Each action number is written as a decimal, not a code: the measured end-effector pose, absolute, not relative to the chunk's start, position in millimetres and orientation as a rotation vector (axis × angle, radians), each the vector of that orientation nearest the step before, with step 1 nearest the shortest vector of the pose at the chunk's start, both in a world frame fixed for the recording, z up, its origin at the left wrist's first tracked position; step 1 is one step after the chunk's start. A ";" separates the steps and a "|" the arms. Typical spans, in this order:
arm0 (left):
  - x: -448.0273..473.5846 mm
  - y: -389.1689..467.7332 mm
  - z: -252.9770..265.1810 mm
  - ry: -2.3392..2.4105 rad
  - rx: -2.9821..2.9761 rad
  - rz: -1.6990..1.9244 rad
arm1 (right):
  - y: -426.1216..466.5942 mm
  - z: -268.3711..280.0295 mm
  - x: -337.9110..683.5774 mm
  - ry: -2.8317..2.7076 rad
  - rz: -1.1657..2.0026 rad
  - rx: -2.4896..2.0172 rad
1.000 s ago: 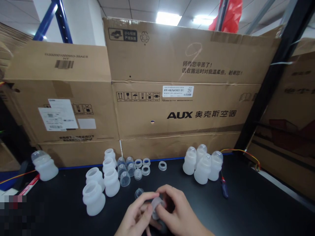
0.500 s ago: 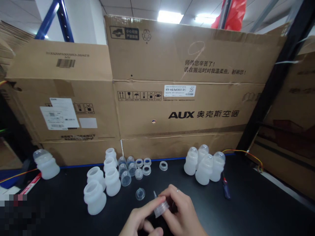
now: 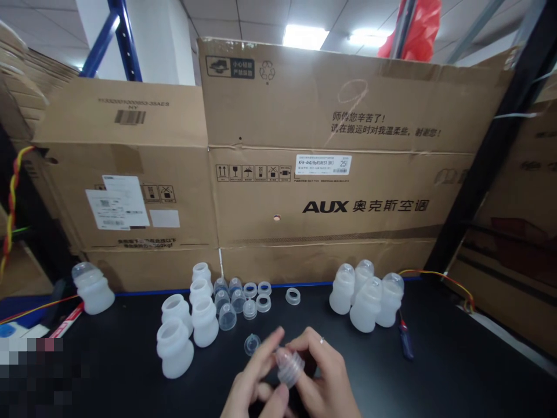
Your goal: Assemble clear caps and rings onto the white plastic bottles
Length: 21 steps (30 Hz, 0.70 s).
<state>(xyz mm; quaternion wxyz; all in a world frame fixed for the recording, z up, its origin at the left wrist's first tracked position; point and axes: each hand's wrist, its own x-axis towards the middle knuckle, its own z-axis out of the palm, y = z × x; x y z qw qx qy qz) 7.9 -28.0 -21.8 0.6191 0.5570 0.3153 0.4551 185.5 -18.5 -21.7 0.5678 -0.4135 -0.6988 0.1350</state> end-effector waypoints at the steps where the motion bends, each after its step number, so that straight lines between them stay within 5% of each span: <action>1: 9.6 -26.8 -22.9 0.696 1.233 1.081 | -19.1 -22.6 185.1 -1.651 0.322 -0.937; 16: -8.5 -7.0 -2.8 0.871 1.875 1.336 | -31.6 0.7 202.8 -1.784 0.762 -0.926; 21: -14.6 -7.5 -1.8 0.884 2.277 1.365 | -28.7 -3.2 201.1 -1.953 0.648 -0.955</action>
